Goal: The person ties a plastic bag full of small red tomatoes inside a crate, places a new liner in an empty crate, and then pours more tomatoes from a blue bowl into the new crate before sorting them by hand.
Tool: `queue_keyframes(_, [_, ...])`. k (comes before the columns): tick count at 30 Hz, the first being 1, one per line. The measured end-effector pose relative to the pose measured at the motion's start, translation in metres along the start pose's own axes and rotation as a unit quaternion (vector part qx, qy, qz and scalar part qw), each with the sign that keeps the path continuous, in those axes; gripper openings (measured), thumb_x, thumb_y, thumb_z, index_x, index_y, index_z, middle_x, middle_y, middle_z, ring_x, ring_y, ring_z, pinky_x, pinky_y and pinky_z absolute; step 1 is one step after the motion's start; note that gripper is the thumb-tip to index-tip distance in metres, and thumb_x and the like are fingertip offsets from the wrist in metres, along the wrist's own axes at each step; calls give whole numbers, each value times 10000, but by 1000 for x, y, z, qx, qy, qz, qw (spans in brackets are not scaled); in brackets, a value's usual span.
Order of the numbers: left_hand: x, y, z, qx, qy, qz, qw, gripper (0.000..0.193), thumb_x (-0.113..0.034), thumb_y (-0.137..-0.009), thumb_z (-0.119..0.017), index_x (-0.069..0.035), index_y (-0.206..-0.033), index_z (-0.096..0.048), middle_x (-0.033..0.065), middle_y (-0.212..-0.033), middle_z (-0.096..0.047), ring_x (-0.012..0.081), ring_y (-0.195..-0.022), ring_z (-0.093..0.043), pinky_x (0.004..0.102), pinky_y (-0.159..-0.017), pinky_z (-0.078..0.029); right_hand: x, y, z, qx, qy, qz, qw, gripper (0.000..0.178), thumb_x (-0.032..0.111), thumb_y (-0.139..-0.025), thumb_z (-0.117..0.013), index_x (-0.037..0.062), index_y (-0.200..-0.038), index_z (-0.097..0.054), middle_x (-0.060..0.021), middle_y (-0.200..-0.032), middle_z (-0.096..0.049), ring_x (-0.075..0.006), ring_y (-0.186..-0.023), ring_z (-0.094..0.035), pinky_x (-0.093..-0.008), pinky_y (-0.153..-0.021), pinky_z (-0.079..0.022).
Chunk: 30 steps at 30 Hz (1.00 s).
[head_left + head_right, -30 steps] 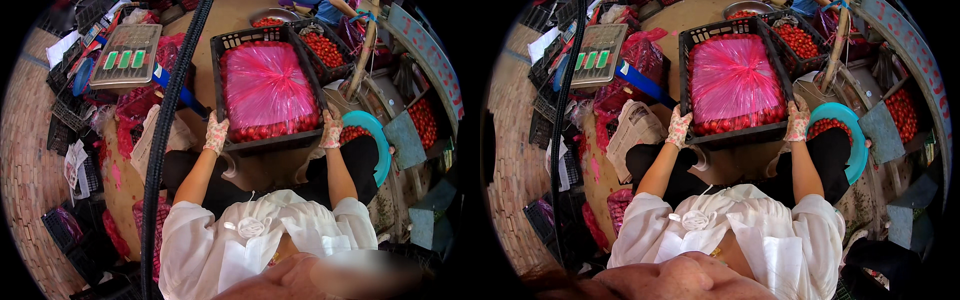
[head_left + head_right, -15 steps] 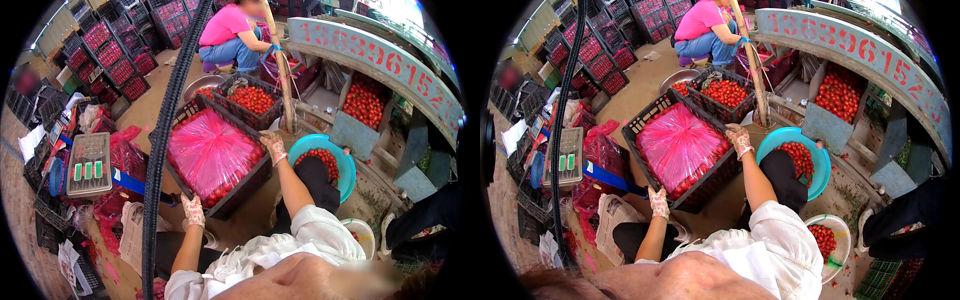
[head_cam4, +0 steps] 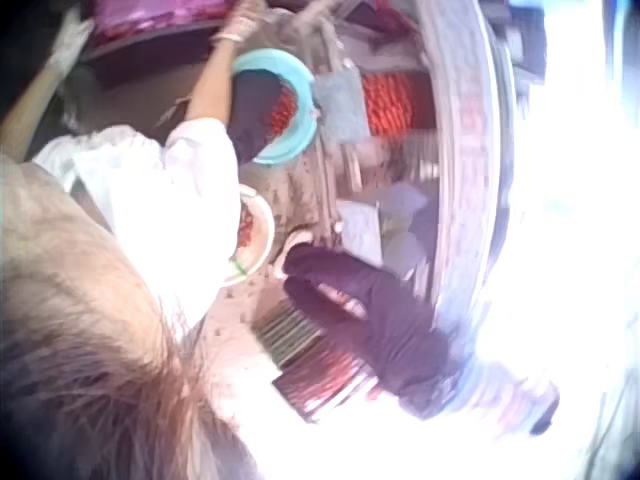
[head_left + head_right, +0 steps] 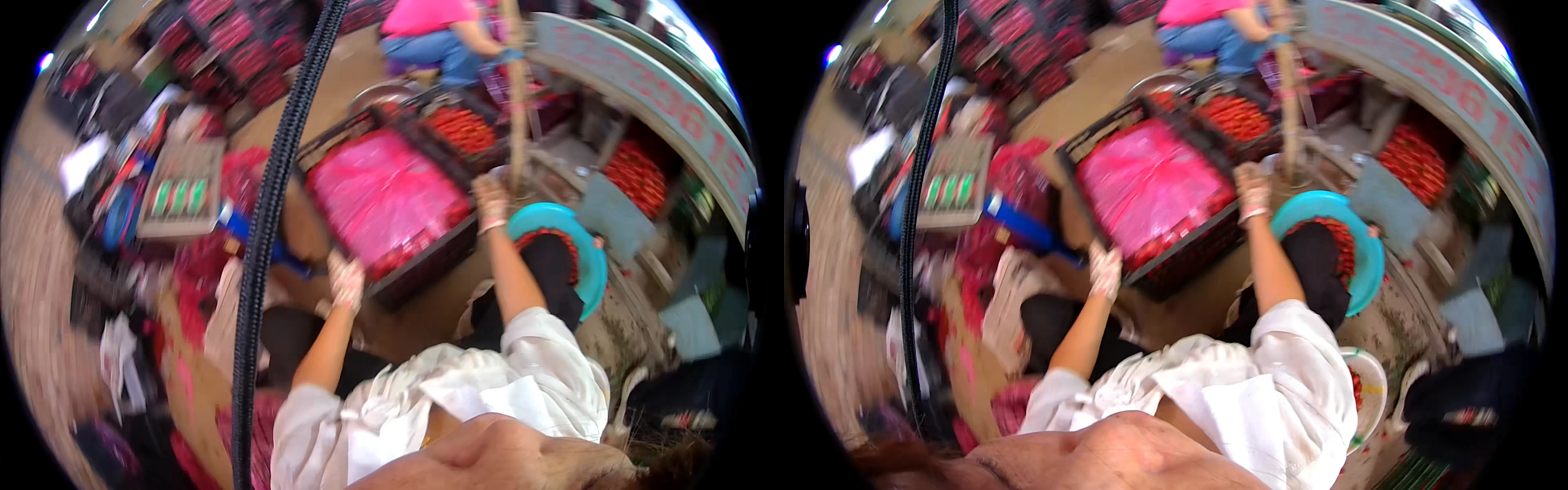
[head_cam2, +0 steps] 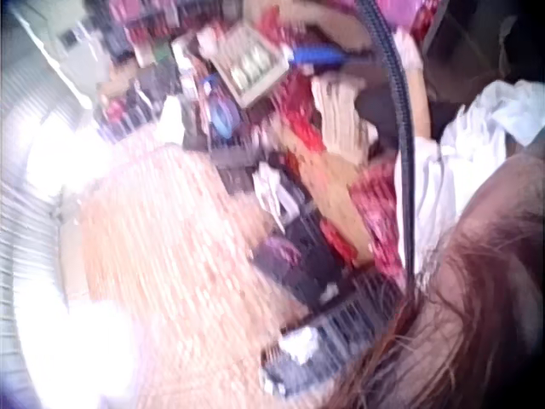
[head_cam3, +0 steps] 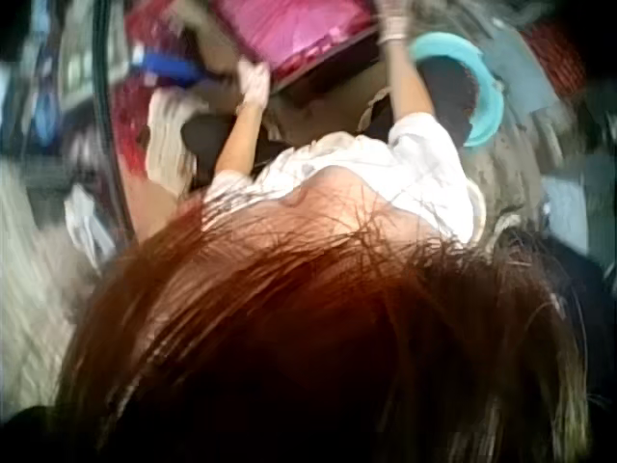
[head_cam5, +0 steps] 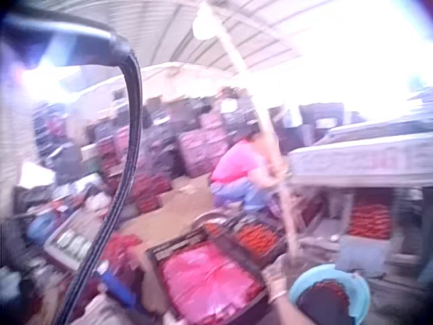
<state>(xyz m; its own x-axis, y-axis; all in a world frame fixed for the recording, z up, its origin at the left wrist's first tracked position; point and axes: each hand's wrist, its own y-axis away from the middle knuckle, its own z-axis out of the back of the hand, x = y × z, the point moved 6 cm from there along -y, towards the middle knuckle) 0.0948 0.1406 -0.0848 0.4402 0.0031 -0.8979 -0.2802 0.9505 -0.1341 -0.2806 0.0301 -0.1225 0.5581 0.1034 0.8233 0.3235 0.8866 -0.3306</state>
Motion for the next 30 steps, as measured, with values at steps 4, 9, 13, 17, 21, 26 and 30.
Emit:
queue_keyframes(4, [2, 12, -8, 28, 45, 150, 987, 562, -222, -762, -525, 62, -1217, -359, 244, -1155, -445, 345, -1098, -430, 396, -955, -322, -15, -2, -9, 64, 417, 119, 899, 358, 150, -906, -291, 154, -1236, -428, 31, -1276, -415, -117, -1207, -340, -295, -1068, -206])
queue_keyframes(9, [6, 30, -7, -117, -4, 60, 991, 590, -140, -786, -500, 36, -1301, -272, 256, -1274, -372, 352, -1193, -365, 350, -994, -293, -32, -7, -4, -95, -214, -79, 969, 190, 142, -783, -574, 49, -937, -635, -43, -856, -592, -156, -725, -563, -250, -637, -460])
queue_keyframes(13, [3, 27, -9, -107, 64, 98, 987, 556, -101, -781, -516, 26, -1283, -315, 248, -1257, -394, 336, -1171, -397, 344, -977, -319, -2, 12, 13, -101, -135, -189, 967, 298, 191, -761, -586, 59, -1026, -612, -61, -986, -612, -180, -928, -542, -286, -824, -402])
queue_keyframes(17, [28, 24, -9, -116, 67, 71, 988, 555, -43, -761, -513, 16, -1280, -326, 242, -1238, -417, 330, -1149, -426, 340, -969, -334, 2, 22, 9, -70, -136, -226, 962, 300, 209, -785, -542, 72, -1045, -606, -47, -1022, -593, -174, -903, -554, -317, -777, -439])
queue_keyframes(21, [25, 3, 1, -129, -10, -5, 992, 543, -115, -695, -556, -2, -1208, -420, 221, -1151, -491, 314, -1075, -486, 352, -901, -395, -53, -4, 3, 16, -114, -174, 978, 506, 226, -806, -507, 121, -1279, -360, -49, -1065, -504, -130, -909, -487, -290, -725, -418])
queue_keyframes(26, [25, -41, 56, -21, -24, 33, 999, 376, -122, -642, -541, -64, -1013, -550, 72, -792, -560, 179, -676, -501, 299, -631, -425, 55, 51, -33, -113, -154, -24, 981, 96, 39, -795, -509, 62, -852, -582, 7, -675, -464, -71, -562, -418, -238, -482, -373])
queue_keyframes(30, [39, -70, 41, 30, 71, 25, 997, 394, -61, -638, -504, -52, -1030, -530, -2, -677, -481, 85, -531, -393, 235, -487, -335, 79, 55, -23, -92, -179, -36, 979, 195, 46, -790, -494, 14, -982, -509, -67, -778, -528, -155, -607, -512, -269, -577, -456])
